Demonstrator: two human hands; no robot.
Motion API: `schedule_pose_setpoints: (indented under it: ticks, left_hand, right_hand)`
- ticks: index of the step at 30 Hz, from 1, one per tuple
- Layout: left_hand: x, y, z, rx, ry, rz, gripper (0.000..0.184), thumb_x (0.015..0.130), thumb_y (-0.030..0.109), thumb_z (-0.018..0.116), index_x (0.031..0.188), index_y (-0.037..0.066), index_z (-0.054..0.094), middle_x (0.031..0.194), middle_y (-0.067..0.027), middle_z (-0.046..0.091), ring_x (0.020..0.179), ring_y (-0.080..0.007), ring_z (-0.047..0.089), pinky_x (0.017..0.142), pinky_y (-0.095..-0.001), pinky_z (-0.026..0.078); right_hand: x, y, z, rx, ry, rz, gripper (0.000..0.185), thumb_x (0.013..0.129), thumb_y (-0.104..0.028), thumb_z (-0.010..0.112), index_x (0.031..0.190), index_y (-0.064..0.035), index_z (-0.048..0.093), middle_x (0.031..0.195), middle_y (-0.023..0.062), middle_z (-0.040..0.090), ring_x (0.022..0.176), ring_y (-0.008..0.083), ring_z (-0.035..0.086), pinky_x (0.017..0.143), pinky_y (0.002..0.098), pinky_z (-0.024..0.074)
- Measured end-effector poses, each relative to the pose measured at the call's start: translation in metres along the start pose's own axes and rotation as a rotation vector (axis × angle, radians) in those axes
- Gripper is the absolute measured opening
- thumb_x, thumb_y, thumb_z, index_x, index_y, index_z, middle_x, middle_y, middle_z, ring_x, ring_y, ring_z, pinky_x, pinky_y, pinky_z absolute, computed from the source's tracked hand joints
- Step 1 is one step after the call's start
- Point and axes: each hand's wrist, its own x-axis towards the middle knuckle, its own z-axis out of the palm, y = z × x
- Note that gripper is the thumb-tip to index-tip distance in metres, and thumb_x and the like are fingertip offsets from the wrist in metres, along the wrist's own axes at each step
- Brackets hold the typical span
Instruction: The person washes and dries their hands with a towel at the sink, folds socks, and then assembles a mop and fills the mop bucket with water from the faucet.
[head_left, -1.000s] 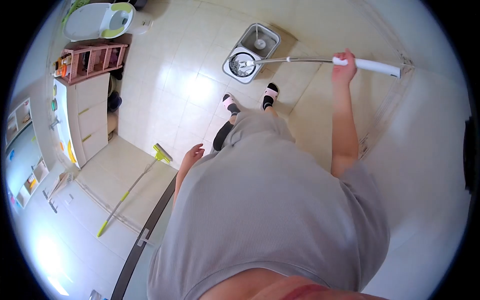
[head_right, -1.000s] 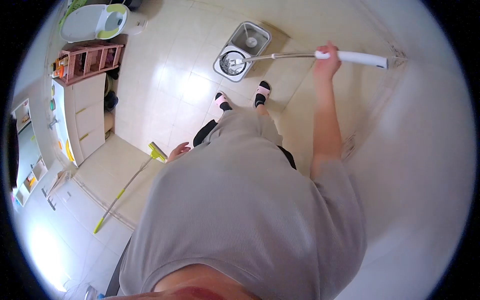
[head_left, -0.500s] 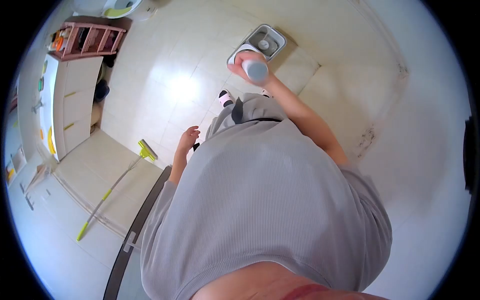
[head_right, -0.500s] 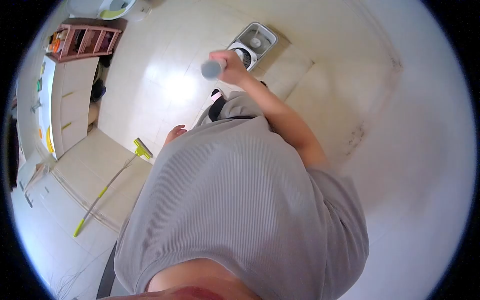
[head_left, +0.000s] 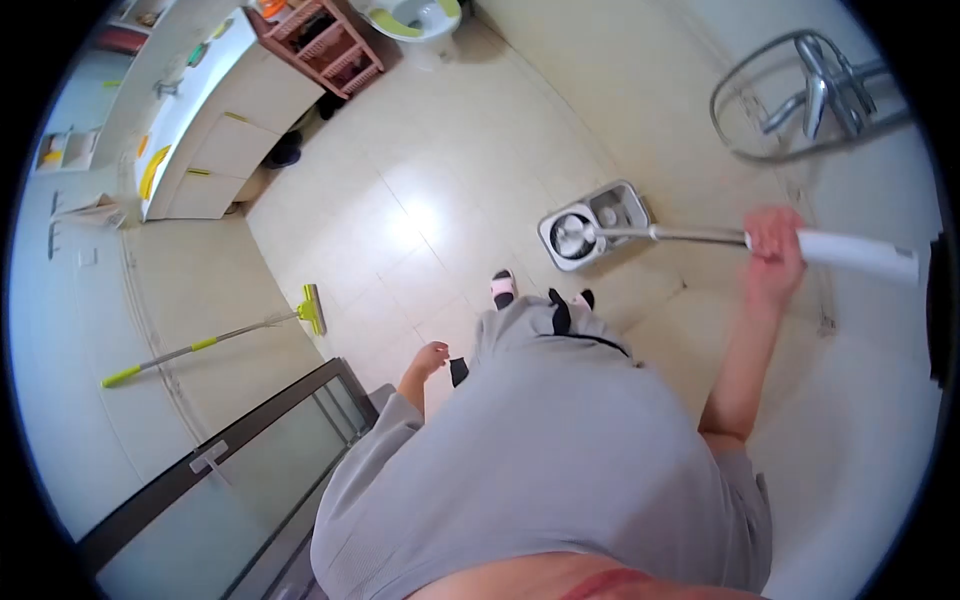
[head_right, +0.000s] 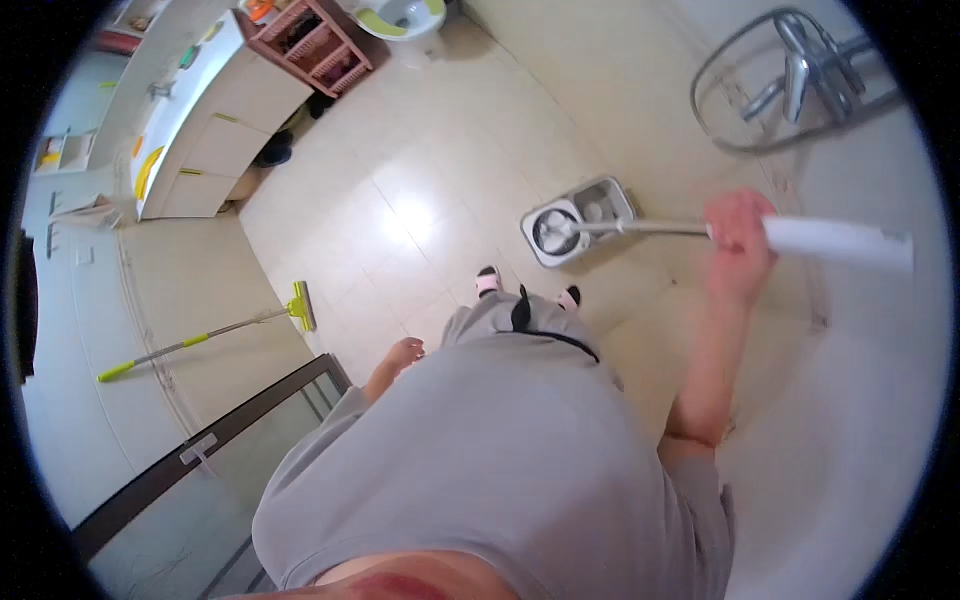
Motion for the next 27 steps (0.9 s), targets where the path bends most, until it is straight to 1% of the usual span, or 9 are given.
schedule_pose_setpoints:
  ticks: [1,2,4,10,14,18,22,24,27]
  left_hand:
    - [-0.006,0.019,0.003,0.031,0.021,0.032,0.035,0.084,0.019,0.061,0.114,0.002,0.063,0.091,-0.0101,0.068,0.076,-0.0184,0.063,0.068,-0.0327,0.051]
    - [-0.015,0.038,0.006,0.066,0.035,0.059,0.035,0.084,0.019,0.061,0.115,0.001,0.063,0.092,-0.0102,0.068,0.077,-0.0182,0.062,0.069,-0.0326,0.051]
    - [0.019,0.031,0.009,-0.001,-0.008,0.128,0.036,0.085,0.019,0.06,0.116,0.001,0.062,0.092,-0.0104,0.067,0.077,-0.0177,0.062,0.07,-0.0321,0.051]
    - [0.03,0.093,0.008,0.011,-0.049,0.369,0.039,0.087,0.018,0.056,0.122,0.002,0.058,0.095,-0.01,0.068,0.078,-0.0172,0.06,0.072,-0.0309,0.05]
    - [0.029,0.107,-0.012,0.036,-0.076,0.436,0.036,0.088,0.017,0.056,0.122,0.004,0.058,0.097,-0.0089,0.068,0.082,-0.0169,0.061,0.074,-0.0315,0.049]
    - [0.048,0.061,-0.047,-0.092,-0.187,0.296,0.037,0.087,0.016,0.058,0.122,0.004,0.058,0.098,-0.0096,0.068,0.087,-0.0181,0.063,0.075,-0.0316,0.05]
    - [0.071,0.003,-0.09,0.117,-0.131,0.082,0.036,0.088,0.015,0.057,0.121,0.003,0.059,0.097,-0.0108,0.068,0.083,-0.0185,0.064,0.072,-0.0314,0.052]
    - [0.054,0.004,-0.113,0.138,-0.082,-0.046,0.034,0.089,0.016,0.055,0.121,0.004,0.059,0.098,-0.0108,0.069,0.081,-0.0183,0.064,0.067,-0.0313,0.052]
    - [0.041,0.011,-0.132,0.062,-0.022,-0.078,0.035,0.091,0.019,0.052,0.122,0.004,0.057,0.101,-0.0104,0.069,0.083,-0.0171,0.064,0.066,-0.0289,0.049]
  right_hand:
    - [0.0,-0.014,-0.002,-0.029,-0.086,-0.015,0.03,0.09,-0.019,0.06,0.067,-0.011,0.042,0.056,-0.0036,0.034,0.054,0.0088,0.032,0.057,0.0271,0.0288]
    - [-0.004,-0.024,0.002,-0.023,-0.095,-0.022,0.03,0.09,-0.019,0.06,0.067,-0.011,0.042,0.056,-0.0036,0.034,0.054,0.0088,0.032,0.057,0.0271,0.0288]
    - [-0.011,-0.045,0.009,-0.059,-0.097,-0.063,0.035,0.095,-0.022,0.049,0.064,-0.0145,0.034,0.057,-0.0035,0.031,0.056,0.0104,0.03,0.063,0.0276,0.027]
    - [-0.031,-0.096,0.026,-0.097,-0.174,-0.185,0.037,0.096,-0.022,0.045,0.062,-0.0164,0.032,0.054,-0.0035,0.032,0.056,0.0116,0.032,0.064,0.0289,0.0274]
    - [-0.039,-0.101,0.037,-0.131,-0.162,-0.144,0.037,0.096,-0.021,0.042,0.062,-0.0164,0.031,0.054,-0.0033,0.033,0.057,0.012,0.032,0.065,0.029,0.0273]
    - [-0.054,-0.103,0.058,-0.151,-0.078,-0.169,0.037,0.097,-0.021,0.04,0.061,-0.0166,0.03,0.054,-0.0026,0.034,0.058,0.0126,0.032,0.068,0.0307,0.0288]
    - [-0.06,-0.098,0.07,-0.2,-0.014,-0.235,0.035,0.094,-0.019,0.04,0.061,-0.0171,0.03,0.052,-0.002,0.035,0.057,0.0134,0.033,0.07,0.0334,0.0302]
    - [-0.063,-0.098,0.085,-0.238,0.047,-0.263,0.035,0.094,-0.019,0.041,0.06,-0.0172,0.03,0.051,-0.002,0.034,0.056,0.0137,0.033,0.07,0.0339,0.0304]
    - [-0.06,-0.101,0.098,-0.277,0.153,-0.335,0.035,0.093,-0.018,0.042,0.06,-0.0174,0.03,0.049,-0.002,0.034,0.054,0.0144,0.033,0.072,0.035,0.0309]
